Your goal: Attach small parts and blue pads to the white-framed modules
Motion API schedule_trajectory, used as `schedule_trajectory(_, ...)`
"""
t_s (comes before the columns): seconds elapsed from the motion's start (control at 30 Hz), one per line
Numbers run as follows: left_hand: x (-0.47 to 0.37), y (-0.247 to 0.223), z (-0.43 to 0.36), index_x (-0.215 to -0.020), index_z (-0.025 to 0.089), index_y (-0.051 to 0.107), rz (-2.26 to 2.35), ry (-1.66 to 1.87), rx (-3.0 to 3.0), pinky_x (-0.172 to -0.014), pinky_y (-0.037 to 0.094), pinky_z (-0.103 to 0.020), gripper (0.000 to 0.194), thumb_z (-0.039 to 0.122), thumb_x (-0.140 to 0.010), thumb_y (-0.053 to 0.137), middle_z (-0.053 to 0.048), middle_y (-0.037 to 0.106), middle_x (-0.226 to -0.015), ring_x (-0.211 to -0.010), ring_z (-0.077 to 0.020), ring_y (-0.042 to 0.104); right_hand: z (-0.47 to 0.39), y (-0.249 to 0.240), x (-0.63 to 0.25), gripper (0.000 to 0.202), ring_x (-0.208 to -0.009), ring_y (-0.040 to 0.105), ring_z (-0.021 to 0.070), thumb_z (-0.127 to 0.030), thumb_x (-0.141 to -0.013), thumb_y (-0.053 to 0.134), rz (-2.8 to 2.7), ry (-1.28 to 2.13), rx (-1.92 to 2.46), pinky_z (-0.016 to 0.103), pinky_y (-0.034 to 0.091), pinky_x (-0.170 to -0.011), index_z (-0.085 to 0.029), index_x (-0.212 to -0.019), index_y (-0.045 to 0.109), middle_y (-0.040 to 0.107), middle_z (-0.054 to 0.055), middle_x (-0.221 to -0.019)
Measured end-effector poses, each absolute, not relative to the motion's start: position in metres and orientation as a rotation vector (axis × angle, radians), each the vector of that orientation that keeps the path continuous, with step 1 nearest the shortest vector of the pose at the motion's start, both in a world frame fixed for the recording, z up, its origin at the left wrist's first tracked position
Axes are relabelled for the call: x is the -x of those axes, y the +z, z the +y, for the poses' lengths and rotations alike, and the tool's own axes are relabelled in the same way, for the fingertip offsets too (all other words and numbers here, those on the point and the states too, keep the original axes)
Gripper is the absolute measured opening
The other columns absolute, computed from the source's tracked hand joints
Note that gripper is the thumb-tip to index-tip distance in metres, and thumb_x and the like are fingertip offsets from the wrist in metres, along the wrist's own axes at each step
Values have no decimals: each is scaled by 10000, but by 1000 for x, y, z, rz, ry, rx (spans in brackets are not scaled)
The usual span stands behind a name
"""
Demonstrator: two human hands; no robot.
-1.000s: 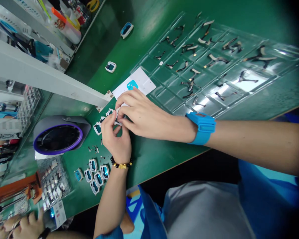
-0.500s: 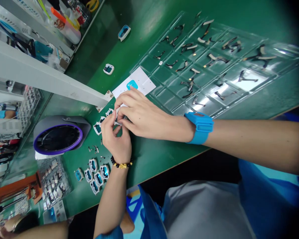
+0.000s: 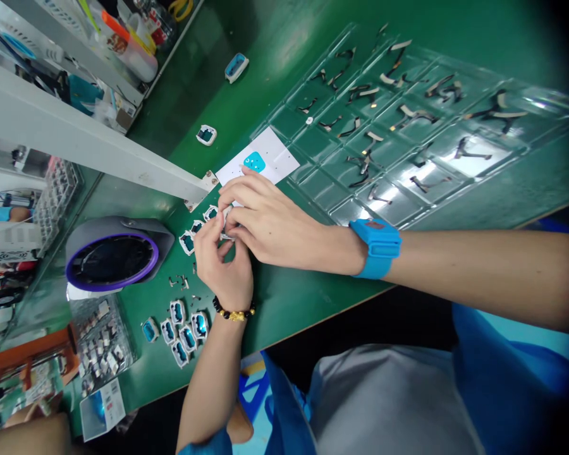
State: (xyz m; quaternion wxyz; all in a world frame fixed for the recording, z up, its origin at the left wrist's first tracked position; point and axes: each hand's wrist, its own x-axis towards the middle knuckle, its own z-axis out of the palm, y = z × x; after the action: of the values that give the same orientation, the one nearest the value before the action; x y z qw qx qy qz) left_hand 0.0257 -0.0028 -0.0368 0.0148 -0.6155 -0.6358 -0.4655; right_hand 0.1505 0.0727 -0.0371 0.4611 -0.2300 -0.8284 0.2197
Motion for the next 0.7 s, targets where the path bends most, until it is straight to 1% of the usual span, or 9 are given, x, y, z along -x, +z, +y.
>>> schedule_trajectory(0.1,-25,-36,-2,-1275,214,651,-2017,-1493,1934,-727,640,-229,343,173,-935,661,-90,647,-1268,-1166,-196,679,72,-36,-153,223,-1234,518,281,-116,-993,482,-2039,530,576,638,297,-1232,-157,-964,699,617,109,-1172)
schedule_trajectory(0.27,-22,-35,0,-1304,233,650,-2045,-1664,1924,-746,634,-217,401,170,-911,697,-84,646,-1288,-1154,-191,682,71,-29,-158,177,-1300,485,291,-144,-980,535,-2040,509,611,684,244,-1243,-204,-980,701,613,67,-1205)
schedule_trajectory(0.5,-21,-35,-1,-1338,237,615,-2136,-1722,1921,-852,652,-270,418,226,-929,701,-98,621,-1352,-1196,-205,673,71,-27,-160,105,-1321,493,305,-149,-930,608,-2039,490,653,637,253,-1250,-184,-971,698,636,82,-1235)
schedule_trajectory(0.57,-21,-36,-1,-1365,236,581,-2153,-1685,1929,-866,654,-276,438,251,-941,691,-110,604,-1381,-1229,-218,661,71,-27,-160,97,-1282,527,311,-158,-936,606,-2042,483,648,623,302,-1221,-177,-947,700,649,94,-1215)
schedule_trajectory(0.6,-22,-37,-1,-1388,241,556,-2155,-1665,1935,-872,655,-278,460,264,-947,685,-115,592,-1399,-1248,-225,654,71,-26,-160,104,-1239,558,307,-161,-944,598,-2050,495,642,597,364,-1181,-172,-938,702,655,100,-1203)
schedule_trajectory(0.67,-22,-36,-3,-1453,259,485,-2151,-1639,1964,-875,658,-285,529,283,-959,673,-121,582,-1408,-1251,-231,659,70,-24,-162,126,-1123,625,278,-168,-964,581,-2066,570,636,494,502,-1037,-161,-942,705,660,106,-1192)
schedule_trajectory(0.7,-22,-34,-4,-1487,270,443,-2149,-1631,1992,-868,661,-286,573,287,-962,670,-122,588,-1397,-1228,-228,674,70,-23,-163,128,-1069,648,257,-168,-969,579,-2067,628,636,437,540,-954,-158,-949,705,659,103,-1189)
